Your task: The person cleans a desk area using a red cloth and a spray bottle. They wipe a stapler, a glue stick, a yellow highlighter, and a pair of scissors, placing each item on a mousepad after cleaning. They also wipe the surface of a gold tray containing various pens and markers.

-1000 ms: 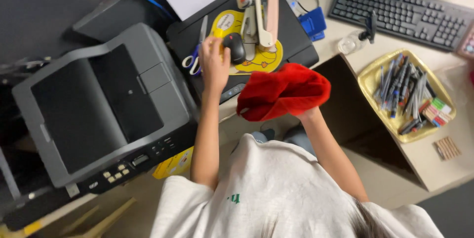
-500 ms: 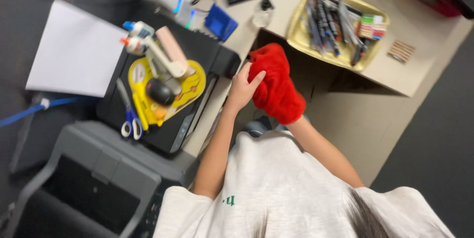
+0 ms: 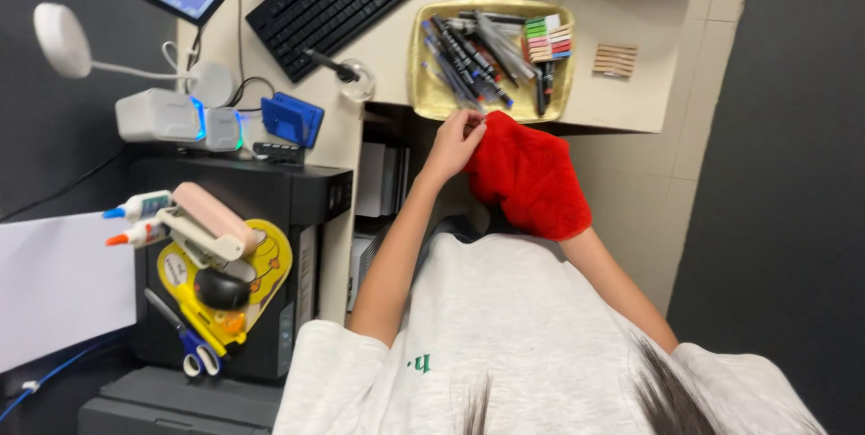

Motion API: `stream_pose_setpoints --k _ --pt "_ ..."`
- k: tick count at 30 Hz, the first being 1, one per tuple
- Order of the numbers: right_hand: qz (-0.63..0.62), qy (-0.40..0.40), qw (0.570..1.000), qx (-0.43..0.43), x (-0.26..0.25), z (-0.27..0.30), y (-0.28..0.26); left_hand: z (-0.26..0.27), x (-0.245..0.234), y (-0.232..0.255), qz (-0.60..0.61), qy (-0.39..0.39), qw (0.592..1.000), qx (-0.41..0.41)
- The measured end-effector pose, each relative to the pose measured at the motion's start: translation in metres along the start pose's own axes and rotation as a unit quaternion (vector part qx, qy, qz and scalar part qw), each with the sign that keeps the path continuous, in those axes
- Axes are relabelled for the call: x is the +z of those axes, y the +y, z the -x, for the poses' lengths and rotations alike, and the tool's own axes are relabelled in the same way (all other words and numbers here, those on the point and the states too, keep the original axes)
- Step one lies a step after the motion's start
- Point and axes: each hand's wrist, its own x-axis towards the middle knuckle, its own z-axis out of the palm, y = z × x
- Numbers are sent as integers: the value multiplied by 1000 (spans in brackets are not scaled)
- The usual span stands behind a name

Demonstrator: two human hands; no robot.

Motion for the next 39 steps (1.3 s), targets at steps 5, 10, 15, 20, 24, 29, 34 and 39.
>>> stream_pose_setpoints --k 5,10,15,20,24,29,34,39 --pt "488 39 852 -185 -47 -24 -70 -70 34 -22 6 -15 1000 -16" --pt "459 88 883 -44 -88 -49 -84 -140 51 -12 -158 -7 987 29" --pt "514 70 853 -56 -126 -61 -67 -200 67 -45 -260 9 959 110" --pt "430 104 897 -6 -147 -71 -73 -217 67 -57 -438 25 891 114" --pt "427 97 898 51 -158 -78 -82 -212 65 -56 -446 -44 893 47" --pt "425 76 902 -5 -169 -74 -74 -208 69 -61 -520 -7 851 69" --pt "458 88 884 -16 -169 -78 -71 -217 72 -59 -541 -27 837 81" --pt "449 91 889 -7 -167 -74 -71 -213 69 -56 -521 -70 847 80"
